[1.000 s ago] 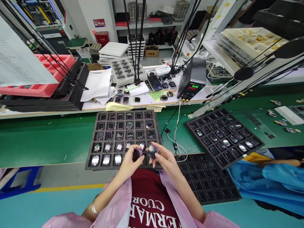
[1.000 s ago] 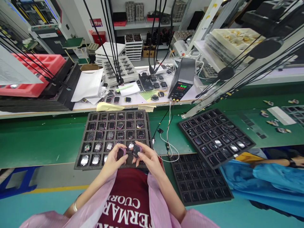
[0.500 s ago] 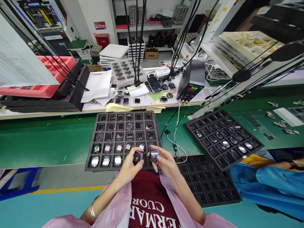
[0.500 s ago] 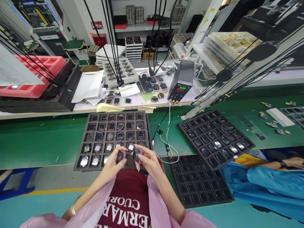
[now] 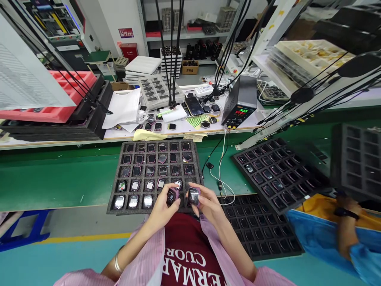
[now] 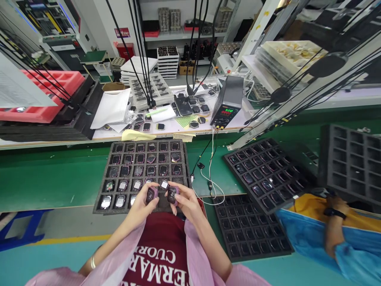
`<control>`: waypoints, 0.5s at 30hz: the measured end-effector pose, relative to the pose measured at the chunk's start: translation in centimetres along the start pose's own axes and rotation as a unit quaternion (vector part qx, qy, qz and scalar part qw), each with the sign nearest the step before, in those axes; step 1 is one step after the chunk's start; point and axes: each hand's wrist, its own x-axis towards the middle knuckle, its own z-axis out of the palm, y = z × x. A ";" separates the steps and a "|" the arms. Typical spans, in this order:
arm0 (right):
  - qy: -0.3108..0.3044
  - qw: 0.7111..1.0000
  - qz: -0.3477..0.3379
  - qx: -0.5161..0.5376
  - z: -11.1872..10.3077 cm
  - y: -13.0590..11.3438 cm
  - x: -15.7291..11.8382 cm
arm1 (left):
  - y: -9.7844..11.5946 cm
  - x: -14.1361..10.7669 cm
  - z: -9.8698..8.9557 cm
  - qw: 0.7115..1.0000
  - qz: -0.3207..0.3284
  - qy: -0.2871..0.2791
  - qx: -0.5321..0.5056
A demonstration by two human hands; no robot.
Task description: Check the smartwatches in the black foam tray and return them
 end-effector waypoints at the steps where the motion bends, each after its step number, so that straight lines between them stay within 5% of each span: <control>1: -0.003 1.000 0.001 -0.001 0.0 0.0 0.0 | 0.0 0.0 0.0 1.000 0.002 -0.001 0.001; 15: 0.018 1.000 -0.007 -0.006 -0.2 -0.1 -0.1 | 0.2 -0.2 -0.1 1.000 -0.002 0.014 -0.004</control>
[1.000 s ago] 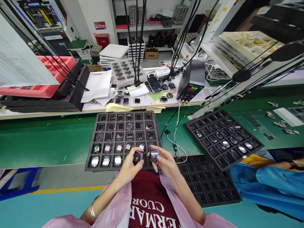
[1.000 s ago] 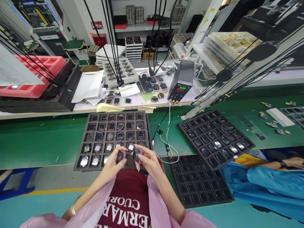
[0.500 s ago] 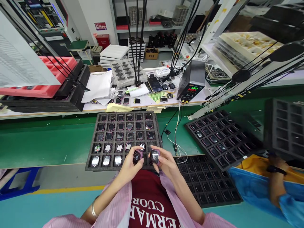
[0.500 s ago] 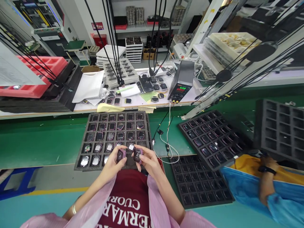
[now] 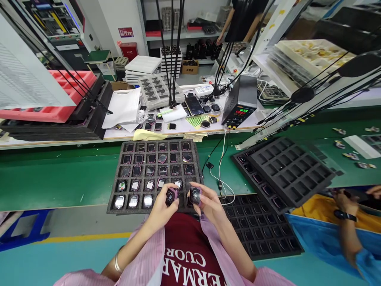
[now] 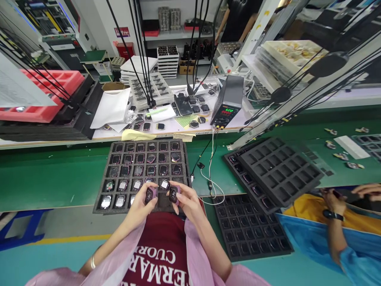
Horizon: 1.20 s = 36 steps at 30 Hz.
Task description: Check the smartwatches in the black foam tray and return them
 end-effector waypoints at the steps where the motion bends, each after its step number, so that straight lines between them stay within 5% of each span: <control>1: 0.000 1.000 0.000 0.001 0.0 0.0 0.0 | -0.1 0.0 0.0 1.000 0.002 0.001 0.000; 23: -0.023 1.000 -0.014 -0.003 -0.1 -0.8 -0.7 | -0.1 -0.6 -0.2 0.998 0.016 0.063 -0.021; 29: -0.047 0.998 0.040 -0.030 0.1 -0.6 -0.1 | -0.4 0.1 0.0 0.989 -0.074 -0.027 -0.123; 36: 0.010 0.994 -0.025 -0.105 -0.2 0.4 0.0 | 0.1 0.3 -0.4 0.969 -0.100 -0.061 -0.218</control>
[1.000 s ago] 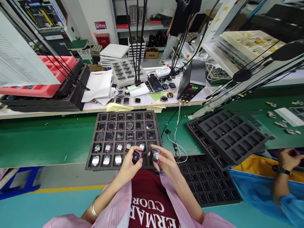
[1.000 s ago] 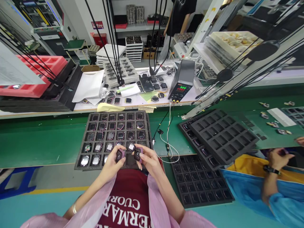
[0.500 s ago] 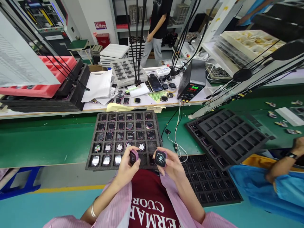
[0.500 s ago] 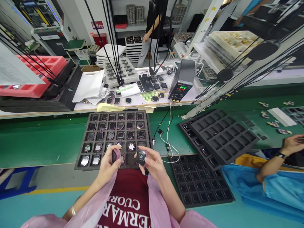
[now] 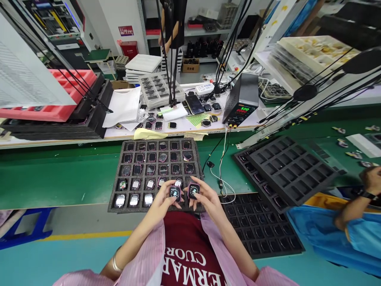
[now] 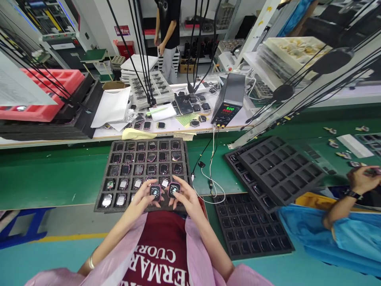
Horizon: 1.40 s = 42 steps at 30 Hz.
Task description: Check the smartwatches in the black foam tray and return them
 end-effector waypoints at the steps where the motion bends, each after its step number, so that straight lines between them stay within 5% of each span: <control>1: 0.003 1.000 -0.005 -0.001 0.0 0.1 0.0 | 0.0 0.0 0.0 1.000 0.000 -0.001 -0.007; 20: 0.031 0.999 -0.034 -0.023 0.7 0.2 -0.5 | 0.0 0.1 0.3 1.000 0.007 -0.004 0.022; 32: -0.006 0.996 0.002 0.088 0.6 0.3 0.1 | -1.6 0.4 -0.1 0.982 0.061 0.041 0.174; 42: -0.032 0.992 0.028 0.119 0.5 -0.4 -0.3 | -0.7 -0.3 0.3 0.974 0.085 0.058 0.200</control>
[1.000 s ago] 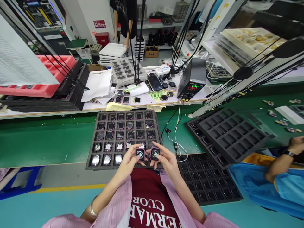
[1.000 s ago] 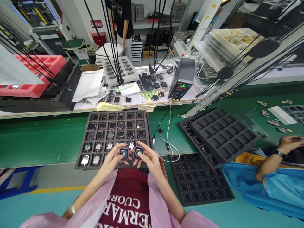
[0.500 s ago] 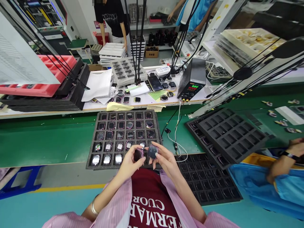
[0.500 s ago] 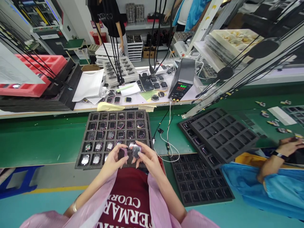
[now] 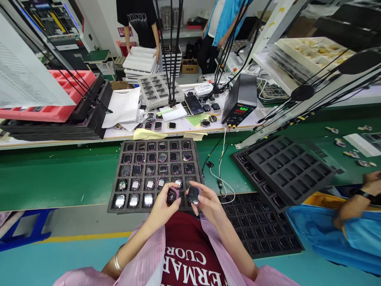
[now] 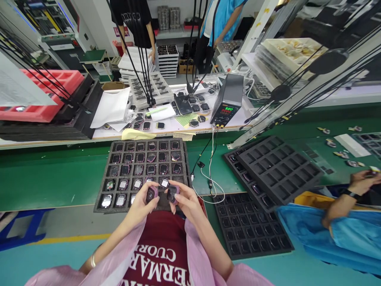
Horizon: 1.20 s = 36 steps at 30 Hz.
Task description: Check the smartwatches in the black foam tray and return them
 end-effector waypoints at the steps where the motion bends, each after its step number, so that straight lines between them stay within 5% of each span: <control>1: -0.001 1.000 -0.002 0.000 -0.1 0.1 0.0 | -0.1 0.0 0.0 1.000 -0.001 -0.001 0.003; 36: 0.005 1.000 -0.014 -0.014 -0.4 -0.3 -0.3 | 0.7 -0.1 0.0 1.000 0.012 -0.007 0.022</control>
